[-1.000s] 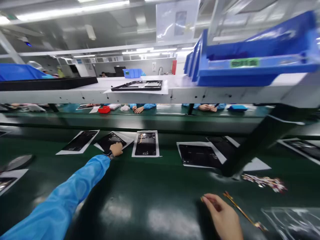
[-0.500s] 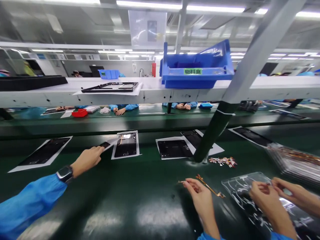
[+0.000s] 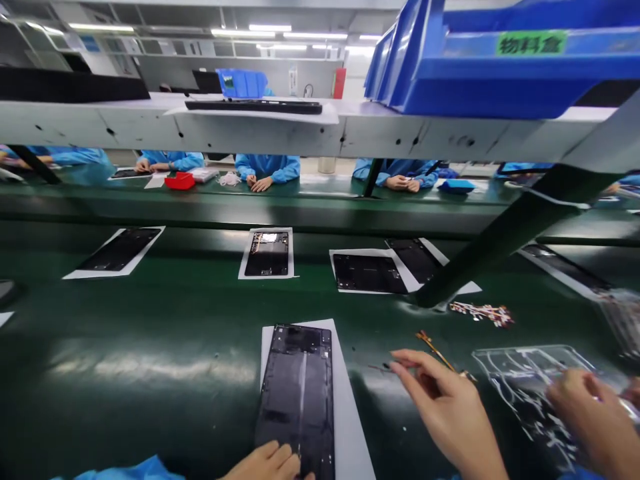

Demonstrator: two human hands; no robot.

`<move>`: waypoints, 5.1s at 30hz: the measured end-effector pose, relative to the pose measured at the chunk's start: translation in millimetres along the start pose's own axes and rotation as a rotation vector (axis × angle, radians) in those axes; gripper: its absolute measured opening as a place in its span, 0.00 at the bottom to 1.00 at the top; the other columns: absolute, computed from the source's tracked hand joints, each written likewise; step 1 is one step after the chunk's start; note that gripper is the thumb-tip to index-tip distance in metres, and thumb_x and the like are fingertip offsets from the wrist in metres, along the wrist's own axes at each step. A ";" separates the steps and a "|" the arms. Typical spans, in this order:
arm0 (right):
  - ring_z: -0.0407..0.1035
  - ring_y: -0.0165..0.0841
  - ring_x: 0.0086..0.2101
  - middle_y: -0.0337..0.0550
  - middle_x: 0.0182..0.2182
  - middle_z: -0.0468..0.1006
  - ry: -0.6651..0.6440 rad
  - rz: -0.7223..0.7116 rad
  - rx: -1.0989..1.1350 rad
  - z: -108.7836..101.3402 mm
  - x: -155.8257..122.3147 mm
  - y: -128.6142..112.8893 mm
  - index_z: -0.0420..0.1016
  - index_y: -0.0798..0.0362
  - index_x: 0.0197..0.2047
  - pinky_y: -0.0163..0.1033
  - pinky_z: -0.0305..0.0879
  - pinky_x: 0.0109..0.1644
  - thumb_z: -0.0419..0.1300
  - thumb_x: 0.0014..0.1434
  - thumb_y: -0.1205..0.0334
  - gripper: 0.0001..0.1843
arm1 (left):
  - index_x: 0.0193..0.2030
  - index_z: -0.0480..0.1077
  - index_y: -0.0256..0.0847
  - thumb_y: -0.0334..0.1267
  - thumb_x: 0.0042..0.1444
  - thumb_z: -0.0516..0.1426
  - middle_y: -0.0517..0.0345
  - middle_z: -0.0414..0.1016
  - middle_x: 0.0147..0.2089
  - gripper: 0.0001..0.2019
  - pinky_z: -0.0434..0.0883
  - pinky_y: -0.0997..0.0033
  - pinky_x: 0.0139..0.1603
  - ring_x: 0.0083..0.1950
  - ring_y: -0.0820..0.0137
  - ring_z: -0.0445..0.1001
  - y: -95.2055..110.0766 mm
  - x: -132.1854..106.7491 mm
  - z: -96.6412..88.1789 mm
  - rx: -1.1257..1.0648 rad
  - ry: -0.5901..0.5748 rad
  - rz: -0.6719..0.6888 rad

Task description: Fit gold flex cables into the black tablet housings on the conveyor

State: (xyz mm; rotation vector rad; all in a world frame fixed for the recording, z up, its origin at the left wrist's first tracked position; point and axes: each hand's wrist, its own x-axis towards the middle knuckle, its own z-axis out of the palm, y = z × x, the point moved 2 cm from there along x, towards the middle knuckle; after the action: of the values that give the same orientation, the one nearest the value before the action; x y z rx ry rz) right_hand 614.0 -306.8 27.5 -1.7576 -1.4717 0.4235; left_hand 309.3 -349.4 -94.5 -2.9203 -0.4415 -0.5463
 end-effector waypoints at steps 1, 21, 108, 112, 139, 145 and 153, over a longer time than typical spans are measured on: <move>0.64 0.30 0.20 0.40 0.24 0.76 -0.065 -0.020 0.010 1.7 -2.1 -11.8 0.81 0.49 0.39 0.34 0.61 0.23 0.64 0.54 0.44 0.18 | 0.51 0.66 0.41 0.36 0.64 0.56 0.61 0.69 0.32 0.10 0.66 0.74 0.32 0.31 0.72 0.69 -8.3 0.9 -7.0 -0.078 0.000 -0.056; 0.72 0.31 0.28 0.40 0.26 0.80 -0.744 -0.129 -0.001 198.5 69.8 -78.8 0.78 0.54 0.31 0.32 0.62 0.31 0.58 0.55 0.69 0.07 | 0.47 0.68 0.37 0.27 0.62 0.51 0.54 0.72 0.34 0.10 0.69 0.61 0.40 0.38 0.62 0.70 -104.2 3.7 -37.1 -0.122 0.045 -0.653; 0.71 0.34 0.41 0.45 0.41 0.75 -0.708 -0.279 -0.093 164.0 69.2 -76.1 0.74 0.53 0.44 0.38 0.65 0.46 0.47 0.63 0.75 0.16 | 0.54 0.70 0.31 0.38 0.66 0.52 0.45 0.70 0.61 0.15 0.72 0.57 0.56 0.62 0.56 0.67 -109.0 -5.0 -25.5 -0.176 -0.121 -0.328; 0.73 0.36 0.40 0.43 0.39 0.80 -0.746 -0.162 -0.086 147.5 55.4 -67.2 0.76 0.50 0.41 0.39 0.65 0.44 0.54 0.63 0.68 0.10 | 0.54 0.69 0.31 0.37 0.64 0.54 0.45 0.68 0.62 0.15 0.71 0.56 0.60 0.64 0.55 0.65 -110.1 -5.7 -31.2 -0.231 -0.139 -0.316; 0.74 0.37 0.33 0.46 0.36 0.78 -0.769 -0.379 -0.321 173.0 -29.5 -98.3 0.70 0.53 0.43 0.39 0.67 0.36 0.50 0.66 0.69 0.09 | 0.62 0.61 0.38 0.36 0.62 0.56 0.44 0.63 0.65 0.21 0.63 0.52 0.68 0.69 0.58 0.58 -126.5 -23.8 -40.2 -0.641 -0.034 -0.453; 0.73 0.35 0.32 0.44 0.35 0.78 -0.789 -0.456 -0.485 181.4 -27.7 -122.3 0.70 0.53 0.39 0.37 0.63 0.34 0.51 0.65 0.71 0.08 | 0.61 0.61 0.39 0.32 0.63 0.55 0.45 0.62 0.65 0.20 0.62 0.50 0.68 0.69 0.59 0.58 -126.5 -27.1 -34.1 -0.652 -0.009 -0.451; 0.75 0.35 0.35 0.44 0.37 0.80 -0.693 -0.351 -0.267 177.9 -35.9 -104.7 0.72 0.52 0.43 0.37 0.68 0.40 0.52 0.65 0.69 0.08 | 0.64 0.58 0.37 0.35 0.62 0.57 0.43 0.61 0.66 0.24 0.61 0.51 0.69 0.70 0.58 0.57 -126.7 -27.7 -39.3 -0.628 -0.024 -0.462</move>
State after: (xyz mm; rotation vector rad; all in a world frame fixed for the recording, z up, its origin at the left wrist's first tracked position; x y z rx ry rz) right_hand 411.4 -276.0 -15.8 -1.5660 -2.3719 0.7190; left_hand 232.4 -244.0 -58.2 -3.4156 -1.1523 -0.8346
